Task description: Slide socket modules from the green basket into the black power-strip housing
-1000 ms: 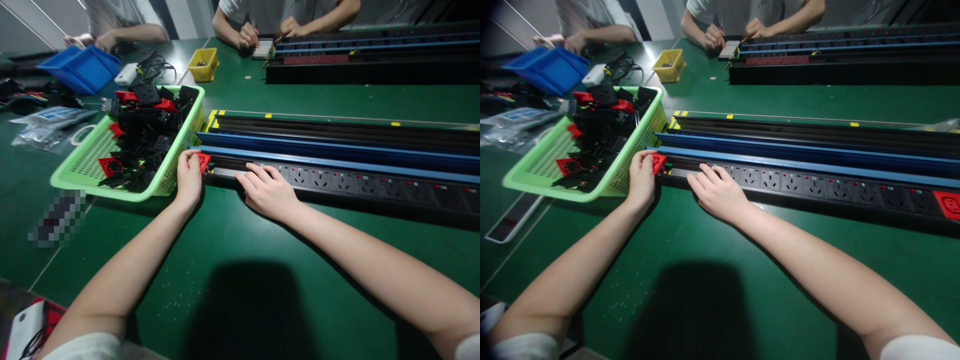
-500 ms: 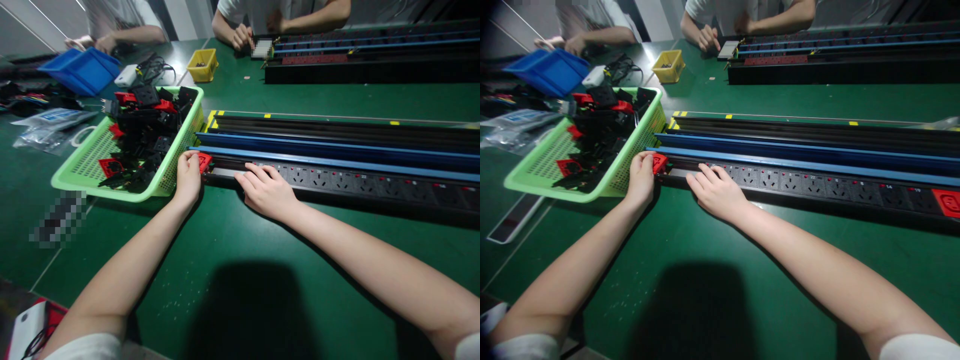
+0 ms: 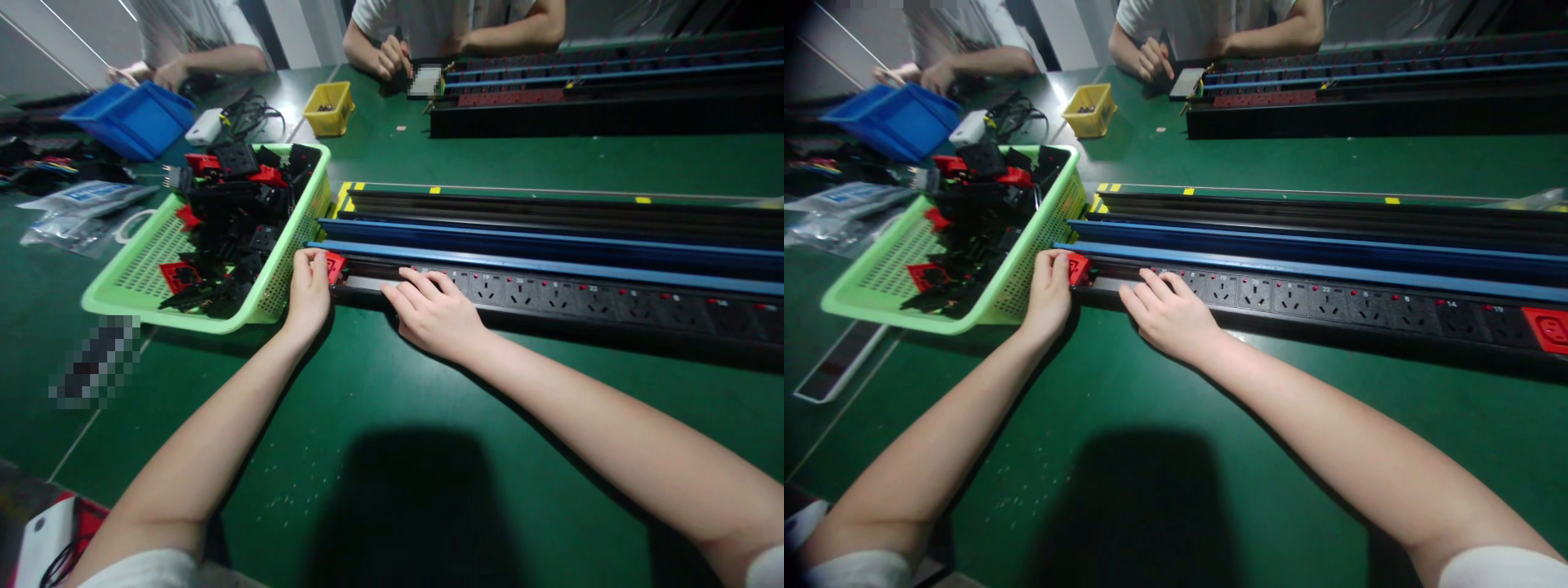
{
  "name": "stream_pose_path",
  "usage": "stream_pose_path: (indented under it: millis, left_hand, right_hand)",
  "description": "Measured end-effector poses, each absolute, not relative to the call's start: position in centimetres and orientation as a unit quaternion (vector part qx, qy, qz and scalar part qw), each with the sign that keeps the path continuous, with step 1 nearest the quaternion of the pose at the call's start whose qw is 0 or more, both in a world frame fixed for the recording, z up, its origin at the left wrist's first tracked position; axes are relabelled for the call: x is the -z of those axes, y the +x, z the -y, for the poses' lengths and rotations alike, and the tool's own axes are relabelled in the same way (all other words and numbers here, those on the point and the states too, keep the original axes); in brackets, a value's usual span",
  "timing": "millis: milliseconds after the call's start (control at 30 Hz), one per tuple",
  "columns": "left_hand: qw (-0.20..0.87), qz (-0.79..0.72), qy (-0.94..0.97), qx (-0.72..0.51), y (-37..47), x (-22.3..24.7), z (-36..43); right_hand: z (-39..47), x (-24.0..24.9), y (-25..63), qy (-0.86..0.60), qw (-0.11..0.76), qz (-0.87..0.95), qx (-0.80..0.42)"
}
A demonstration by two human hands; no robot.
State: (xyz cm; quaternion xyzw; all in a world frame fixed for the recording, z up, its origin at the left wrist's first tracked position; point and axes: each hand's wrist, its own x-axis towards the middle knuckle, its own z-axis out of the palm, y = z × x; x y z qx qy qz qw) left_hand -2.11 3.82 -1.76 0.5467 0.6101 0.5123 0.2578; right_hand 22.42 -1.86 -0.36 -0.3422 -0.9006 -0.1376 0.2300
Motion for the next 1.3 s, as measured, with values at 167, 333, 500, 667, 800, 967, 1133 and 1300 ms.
stream_pose_path:
  millis: [167,333,500,667,800,967,1133,1300]
  left_hand:
    - [0.261,-0.599,0.562,-0.508,-2.4,2.1,-3.8]
    - [0.277,-0.6,0.572,-0.486,-2.3,2.4,-3.5]
    - [0.293,-0.595,0.564,-0.492,-1.3,2.0,-2.7]
    - [0.208,-0.593,0.642,-0.44,-0.2,1.0,-1.6]
    - [0.078,-0.578,0.728,-0.36,0.7,0.1,-0.4]
    - [0.017,-0.513,0.803,-0.302,1.1,-0.4,0.5]
    - [0.044,-0.495,0.816,-0.296,0.9,-0.3,0.1]
    - [0.055,-0.477,0.828,-0.289,0.7,-0.2,-0.3]
  right_hand:
    - [1.9,0.4,22.4,-0.343,0.23,0.9,0.138]
    - [1.9,0.3,22.4,-0.345,0.228,0.9,0.138]
    - [2.0,0.6,22.2,-0.379,0.258,0.876,0.147]
    - [2.3,0.5,22.1,-0.42,0.279,0.854,0.129]
    - [2.4,0.0,22.1,-0.421,0.297,0.851,0.099]
    - [2.3,-0.1,22.1,-0.419,0.307,0.851,0.077]
    - [2.2,0.3,22.1,-0.42,0.3,0.853,0.078]
    - [2.2,0.2,22.2,-0.406,0.279,0.864,0.103]
